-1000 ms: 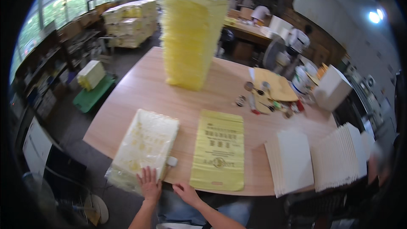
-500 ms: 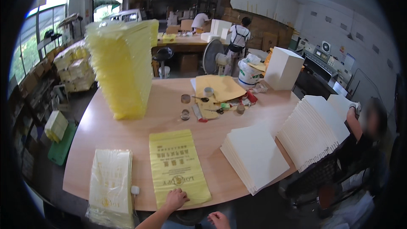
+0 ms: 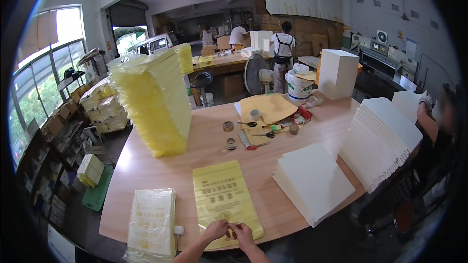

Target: The person repeatedly picks up white rectangular sheets and inserts them into yellow plastic bags on a table. They then place the filled bags into a stack of yellow bubble wrap. The process is repeated multiple times throughout the clip.

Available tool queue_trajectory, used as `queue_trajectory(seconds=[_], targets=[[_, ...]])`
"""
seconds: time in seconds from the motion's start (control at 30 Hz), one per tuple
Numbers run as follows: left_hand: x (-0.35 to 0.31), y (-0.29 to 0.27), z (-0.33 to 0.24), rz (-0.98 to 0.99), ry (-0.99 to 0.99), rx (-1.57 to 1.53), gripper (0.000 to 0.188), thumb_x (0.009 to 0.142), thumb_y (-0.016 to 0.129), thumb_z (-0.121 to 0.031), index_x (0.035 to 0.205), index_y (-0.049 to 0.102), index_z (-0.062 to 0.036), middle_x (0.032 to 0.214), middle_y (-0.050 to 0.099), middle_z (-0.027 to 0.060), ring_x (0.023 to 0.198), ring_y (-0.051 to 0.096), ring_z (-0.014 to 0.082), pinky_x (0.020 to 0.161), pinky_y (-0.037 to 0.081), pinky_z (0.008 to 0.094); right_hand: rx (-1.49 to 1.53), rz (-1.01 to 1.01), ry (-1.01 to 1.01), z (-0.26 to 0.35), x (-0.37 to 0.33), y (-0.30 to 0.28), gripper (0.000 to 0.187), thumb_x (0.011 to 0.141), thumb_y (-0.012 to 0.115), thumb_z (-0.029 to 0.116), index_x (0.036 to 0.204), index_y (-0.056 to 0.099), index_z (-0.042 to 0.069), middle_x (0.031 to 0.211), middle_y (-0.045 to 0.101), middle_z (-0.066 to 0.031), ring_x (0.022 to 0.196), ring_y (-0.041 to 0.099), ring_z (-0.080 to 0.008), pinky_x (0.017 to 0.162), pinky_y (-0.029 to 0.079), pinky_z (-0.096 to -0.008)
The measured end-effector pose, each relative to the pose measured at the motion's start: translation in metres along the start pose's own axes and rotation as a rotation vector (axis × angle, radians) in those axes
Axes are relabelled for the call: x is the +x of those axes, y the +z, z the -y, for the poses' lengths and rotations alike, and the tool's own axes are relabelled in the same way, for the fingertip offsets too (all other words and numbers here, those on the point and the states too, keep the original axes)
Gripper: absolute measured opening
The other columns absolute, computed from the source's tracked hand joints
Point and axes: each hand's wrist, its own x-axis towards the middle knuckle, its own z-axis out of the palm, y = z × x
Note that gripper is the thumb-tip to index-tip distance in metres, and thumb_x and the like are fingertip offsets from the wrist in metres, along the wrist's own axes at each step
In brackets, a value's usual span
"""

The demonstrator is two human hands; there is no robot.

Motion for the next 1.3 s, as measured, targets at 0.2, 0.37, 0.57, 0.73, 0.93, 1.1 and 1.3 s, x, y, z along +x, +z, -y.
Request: queue_trajectory(seconds=[0.2, 0.37, 0.57, 0.73, 0.93, 1.1, 1.3], targets=[[0.025, -0.025, 0.045, -0.111, -0.124, -1.070, 0.024, 0.096, 0.053, -0.022, 0.091, 0.060, -0.0001, 0.070, 0.064, 0.0091, 0.073, 0.066, 0.0225, 0.075, 0.054, 0.0353, -0.759, -0.283, -0.334, -0.005, -0.004, -0.057, 0.023, 0.081, 0.075, 0.017, 0.083, 0.059, 0.000, 0.070, 0.062, -0.0096, 0.062, 0.062, -0.0200, 0.057, 0.050, -0.0353], [-0.001, -0.036, -0.003, -0.029, 0.019, -1.504, 0.029, 0.099, 0.046, -0.021, 0.117, 0.059, -0.0014, 0.064, 0.054, 0.0031, 0.068, 0.057, 0.0164, 0.075, 0.049, 0.0324, -1.277, -0.600, -0.934, 0.049, -0.056, -0.043, 0.024, 0.080, 0.067, 0.011, 0.100, 0.058, 0.003, 0.116, 0.059, -0.0133, 0.105, 0.058, -0.0328, 0.083, 0.049, -0.0411], [-0.098, 0.041, -0.113, -0.362, 0.647, -0.109, 0.019, 0.082, 0.061, -0.014, 0.099, 0.069, -0.0102, 0.082, 0.068, 0.0156, 0.077, 0.066, 0.0376, 0.071, 0.053, 0.0451, -1.345, 0.467, -0.510, 0.064, 0.011, 0.005, 0.036, 0.081, 0.060, 0.004, 0.116, 0.053, 0.002, 0.106, 0.059, -0.0188, 0.106, 0.054, -0.0348, 0.091, 0.045, -0.0432], [-0.152, 0.020, -0.160, -0.298, 0.509, -0.357, 0.022, 0.091, 0.055, -0.014, 0.109, 0.064, -0.0039, 0.079, 0.064, 0.0107, 0.070, 0.061, 0.0243, 0.062, 0.048, 0.0311, -1.453, 0.496, -0.479, 0.055, 0.065, 0.042, 0.033, 0.084, 0.059, 0.006, 0.117, 0.054, 0.002, 0.107, 0.061, -0.0167, 0.105, 0.056, -0.0309, 0.090, 0.046, -0.0406], [-0.151, 0.000, -0.145, -0.120, 0.396, -0.850, 0.023, 0.101, 0.050, -0.021, 0.107, 0.063, -0.0037, 0.072, 0.058, 0.0011, 0.066, 0.053, 0.0099, 0.060, 0.044, 0.0251, -1.407, 0.488, -0.456, 0.047, 0.066, 0.049, 0.031, 0.088, 0.057, 0.009, 0.118, 0.056, 0.002, 0.109, 0.062, -0.0141, 0.104, 0.057, -0.0263, 0.090, 0.047, -0.0375], [-0.186, 0.013, -0.163, 0.604, 0.158, -1.354, 0.020, 0.102, 0.050, -0.021, 0.107, 0.061, -0.0050, 0.077, 0.057, -0.0008, 0.068, 0.052, 0.0081, 0.060, 0.042, 0.0227, -1.383, 0.483, -0.454, 0.042, 0.070, 0.053, 0.029, 0.091, 0.056, 0.012, 0.119, 0.058, 0.002, 0.110, 0.063, -0.0119, 0.104, 0.059, -0.0225, 0.089, 0.048, -0.0349], [-0.177, 0.025, -0.158, 0.162, 0.566, -0.662, 0.021, 0.100, 0.054, -0.020, 0.107, 0.059, -0.0006, 0.078, 0.058, 0.0010, 0.070, 0.055, 0.0097, 0.061, 0.046, 0.0276, -1.303, 0.432, -0.443, 0.047, 0.067, 0.038, 0.028, 0.095, 0.055, 0.015, 0.120, 0.059, 0.002, 0.112, 0.065, -0.0093, 0.103, 0.061, -0.0178, 0.089, 0.049, -0.0318]])
